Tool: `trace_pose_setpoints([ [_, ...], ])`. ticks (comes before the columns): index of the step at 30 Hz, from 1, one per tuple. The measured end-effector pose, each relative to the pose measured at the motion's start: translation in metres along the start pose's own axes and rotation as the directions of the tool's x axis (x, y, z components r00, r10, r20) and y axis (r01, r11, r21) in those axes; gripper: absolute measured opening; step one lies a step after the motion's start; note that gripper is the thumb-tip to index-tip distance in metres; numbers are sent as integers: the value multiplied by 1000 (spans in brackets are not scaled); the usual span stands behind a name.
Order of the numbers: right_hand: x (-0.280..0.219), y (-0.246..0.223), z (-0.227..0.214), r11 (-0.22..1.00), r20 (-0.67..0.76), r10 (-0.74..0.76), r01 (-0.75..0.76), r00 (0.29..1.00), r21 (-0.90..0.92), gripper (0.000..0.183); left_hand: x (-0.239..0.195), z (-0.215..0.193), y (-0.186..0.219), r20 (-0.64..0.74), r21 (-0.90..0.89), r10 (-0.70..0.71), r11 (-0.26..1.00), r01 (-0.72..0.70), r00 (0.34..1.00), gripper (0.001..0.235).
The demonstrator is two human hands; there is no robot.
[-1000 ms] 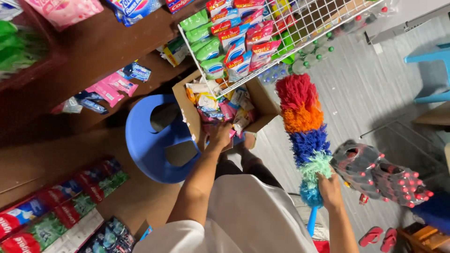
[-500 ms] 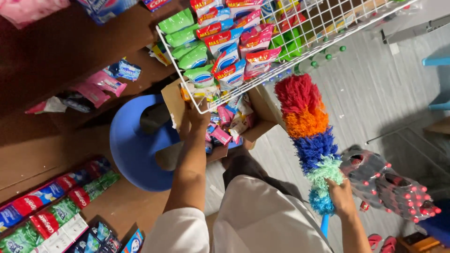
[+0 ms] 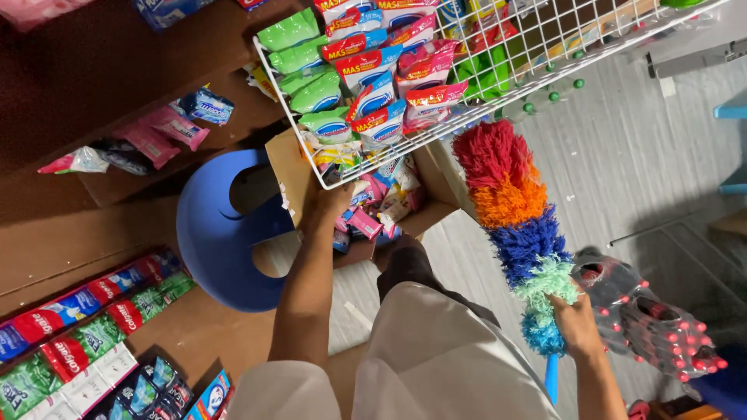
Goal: Organizing and restocking laundry detergent packets and soap bars on a store shelf while using a duster to clean the area.
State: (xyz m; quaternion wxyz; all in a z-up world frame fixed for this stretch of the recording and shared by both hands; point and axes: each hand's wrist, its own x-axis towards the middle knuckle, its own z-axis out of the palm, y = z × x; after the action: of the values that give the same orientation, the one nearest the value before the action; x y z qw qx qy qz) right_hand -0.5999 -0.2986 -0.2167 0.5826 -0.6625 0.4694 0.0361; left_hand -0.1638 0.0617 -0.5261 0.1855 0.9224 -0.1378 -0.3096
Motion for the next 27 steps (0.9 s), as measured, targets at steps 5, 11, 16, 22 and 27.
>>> trace_pose_setpoints([
  [5,2,10,-4,997,-31,5,-8,1000,-76,15,-34,-42,22,143,27,-48,999,44,989,59],
  [11,-1,-29,12,999,16,-8,9,1000,-40,21,-52,-48,24,8,-293,-105,951,103,994,73],
  [16,1,-26,7,1000,40,-26,26,999,3,22,-83,-57,34,331,-849,-101,401,343,938,60],
  [22,3,-31,5,1000,37,-31,31,999,-2,24,-124,-95,84,306,-951,127,1,309,943,43],
  [27,4,-36,5,998,51,-2,-1,999,64,27,-168,-130,122,-399,-587,256,667,-460,881,37],
])
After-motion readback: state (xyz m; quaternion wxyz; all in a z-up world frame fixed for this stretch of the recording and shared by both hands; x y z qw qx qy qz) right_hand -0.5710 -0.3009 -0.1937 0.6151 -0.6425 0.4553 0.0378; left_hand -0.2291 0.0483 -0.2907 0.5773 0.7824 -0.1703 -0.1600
